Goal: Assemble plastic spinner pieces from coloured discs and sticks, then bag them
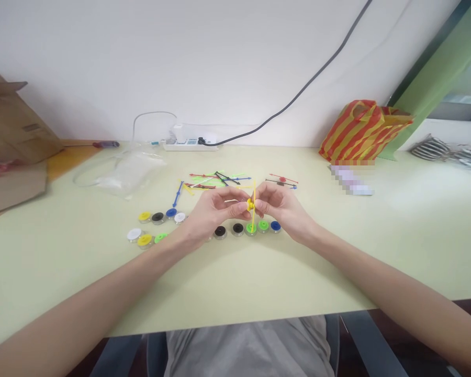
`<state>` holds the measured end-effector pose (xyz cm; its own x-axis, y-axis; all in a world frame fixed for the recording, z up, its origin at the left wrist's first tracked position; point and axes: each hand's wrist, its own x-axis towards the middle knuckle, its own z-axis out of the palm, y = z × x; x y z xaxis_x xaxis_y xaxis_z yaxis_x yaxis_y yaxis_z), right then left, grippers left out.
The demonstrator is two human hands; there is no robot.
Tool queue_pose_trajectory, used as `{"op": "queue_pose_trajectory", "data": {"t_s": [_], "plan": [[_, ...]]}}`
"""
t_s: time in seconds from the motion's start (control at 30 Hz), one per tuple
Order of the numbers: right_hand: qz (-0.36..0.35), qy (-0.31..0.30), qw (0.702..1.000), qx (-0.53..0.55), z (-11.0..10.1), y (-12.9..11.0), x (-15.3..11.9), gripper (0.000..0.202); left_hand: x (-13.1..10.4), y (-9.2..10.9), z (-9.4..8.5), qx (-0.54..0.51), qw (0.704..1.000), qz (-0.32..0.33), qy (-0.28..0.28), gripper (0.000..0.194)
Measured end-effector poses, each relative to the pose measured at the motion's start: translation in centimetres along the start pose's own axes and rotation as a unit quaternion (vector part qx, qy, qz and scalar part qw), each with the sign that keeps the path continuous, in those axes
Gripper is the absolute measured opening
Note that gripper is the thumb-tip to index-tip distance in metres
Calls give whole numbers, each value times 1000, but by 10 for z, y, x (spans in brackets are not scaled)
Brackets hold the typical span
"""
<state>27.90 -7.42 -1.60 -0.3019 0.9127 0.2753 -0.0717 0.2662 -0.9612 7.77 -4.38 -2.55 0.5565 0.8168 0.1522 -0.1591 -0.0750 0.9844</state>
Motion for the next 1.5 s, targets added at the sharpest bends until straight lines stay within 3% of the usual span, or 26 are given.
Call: {"op": "queue_pose_trajectory", "data": {"t_s": [0.17, 0.33, 0.53, 0.7, 0.8, 0.93, 1.03, 1.17, 1.3, 1.5], "plan": [[-27, 15, 999, -15, 3, 1, -1, 46, -1, 0, -2, -2, 1000, -8, 6, 32], [-77, 36, 996, -18, 6, 1, -3, 47, -5, 4, 0, 15, 1000, 25, 7, 28], [-66, 31, 997, -4, 10, -5, -6, 46, -8, 8, 6, 13, 999, 40, 7, 24], [-65, 52, 996, -40, 13, -11, -6, 38, -6, 16, 12, 39, 995, 73, 63, 23], [-76, 61, 992, -75, 9, -12, -4, 34, -3, 16, 10, 64, 991, 79, 90, 27], [-67, 83, 988, -107, -7, -17, 10, 28, 1, 11, 8, 57, 994, 65, 67, 38], [-47, 78, 989, -115, -12, -18, 23, 20, 2, 9, 13, 27, 994, 60, 90, 26], [-58, 62, 987, -136, 0, -12, 28, 14, 4, 13, 15, -43, 986, 55, 153, 29], [-88, 76, 976, -186, 16, -10, 25, 15, 6, 16, 3, -109, 968, 39, 225, 29], [-58, 61, 969, -234, 37, -9, 42, 11, 6, 15, -2, -142, 961, 37, 236, 18]]}}
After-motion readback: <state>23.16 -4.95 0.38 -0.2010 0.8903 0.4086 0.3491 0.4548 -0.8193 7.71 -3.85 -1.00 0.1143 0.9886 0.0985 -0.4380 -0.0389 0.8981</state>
